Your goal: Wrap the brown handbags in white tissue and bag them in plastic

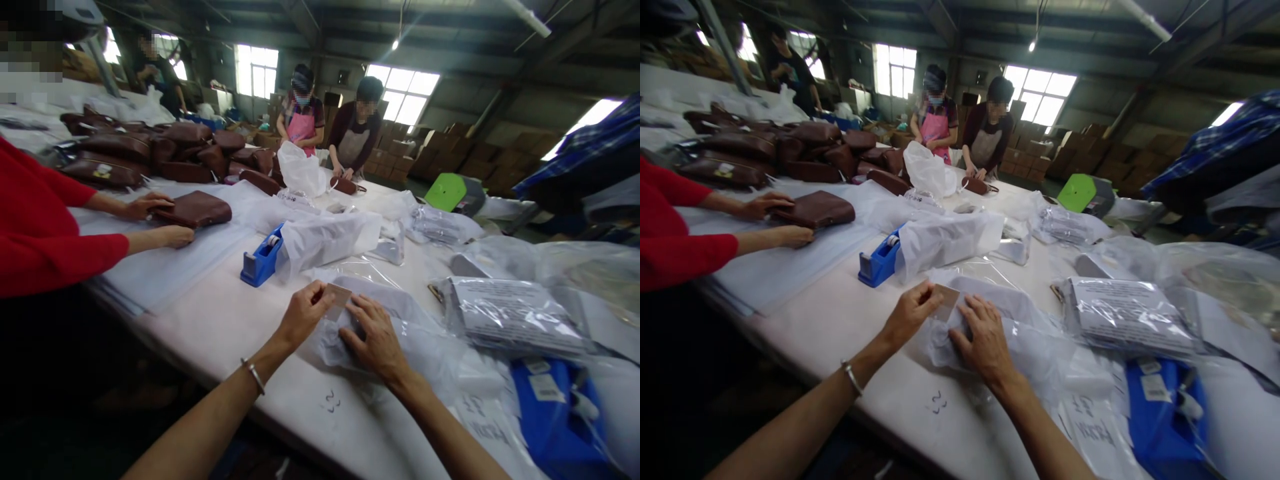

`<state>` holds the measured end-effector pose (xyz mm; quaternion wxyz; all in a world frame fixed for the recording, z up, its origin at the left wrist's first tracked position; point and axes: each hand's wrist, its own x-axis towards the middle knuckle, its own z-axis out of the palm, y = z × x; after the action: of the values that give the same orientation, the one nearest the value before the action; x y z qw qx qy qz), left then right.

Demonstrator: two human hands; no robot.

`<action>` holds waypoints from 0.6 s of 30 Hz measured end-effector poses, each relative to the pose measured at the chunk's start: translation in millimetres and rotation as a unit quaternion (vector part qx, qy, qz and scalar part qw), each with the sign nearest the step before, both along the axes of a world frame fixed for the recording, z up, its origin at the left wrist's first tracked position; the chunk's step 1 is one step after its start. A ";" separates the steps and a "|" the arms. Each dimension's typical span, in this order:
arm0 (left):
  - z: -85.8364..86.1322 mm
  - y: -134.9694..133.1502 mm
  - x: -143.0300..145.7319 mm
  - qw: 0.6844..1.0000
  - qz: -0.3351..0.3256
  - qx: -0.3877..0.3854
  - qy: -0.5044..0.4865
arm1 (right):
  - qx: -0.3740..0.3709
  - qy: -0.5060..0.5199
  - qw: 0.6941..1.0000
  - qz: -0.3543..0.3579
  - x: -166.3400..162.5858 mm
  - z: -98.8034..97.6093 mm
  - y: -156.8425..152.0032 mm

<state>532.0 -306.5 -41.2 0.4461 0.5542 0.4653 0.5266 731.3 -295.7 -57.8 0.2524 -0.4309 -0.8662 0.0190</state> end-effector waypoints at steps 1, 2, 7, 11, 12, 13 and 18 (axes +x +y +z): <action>-0.2 10.2 8.1 1.000 -0.021 -0.009 0.004 | -0.008 0.029 1.000 -0.002 2.9 -1.3 3.2; -2.4 19.6 15.4 0.999 -0.037 -0.021 0.008 | -0.013 0.062 0.998 -0.009 6.9 -1.5 5.9; -25.6 42.3 37.0 0.996 0.000 -0.068 0.054 | 0.050 0.154 0.985 -0.056 32.3 10.7 11.0; -30.5 33.9 43.9 0.988 0.094 -0.041 0.114 | 0.102 0.066 0.992 0.044 35.9 21.9 14.3; -29.4 30.9 45.2 0.986 0.108 -0.032 0.126 | 0.103 0.037 0.992 0.067 34.2 23.6 16.6; -27.9 28.2 46.4 0.984 0.114 -0.024 0.136 | 0.098 0.012 0.992 0.081 32.2 24.8 19.6; -24.9 24.9 43.8 0.984 0.089 -0.035 0.148 | 0.014 -0.034 0.995 0.095 29.5 21.4 40.6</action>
<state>575.8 -281.6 -66.1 0.3430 0.5667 0.5915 0.4597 760.8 -255.2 -36.4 0.2262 -0.3438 -0.9112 0.0160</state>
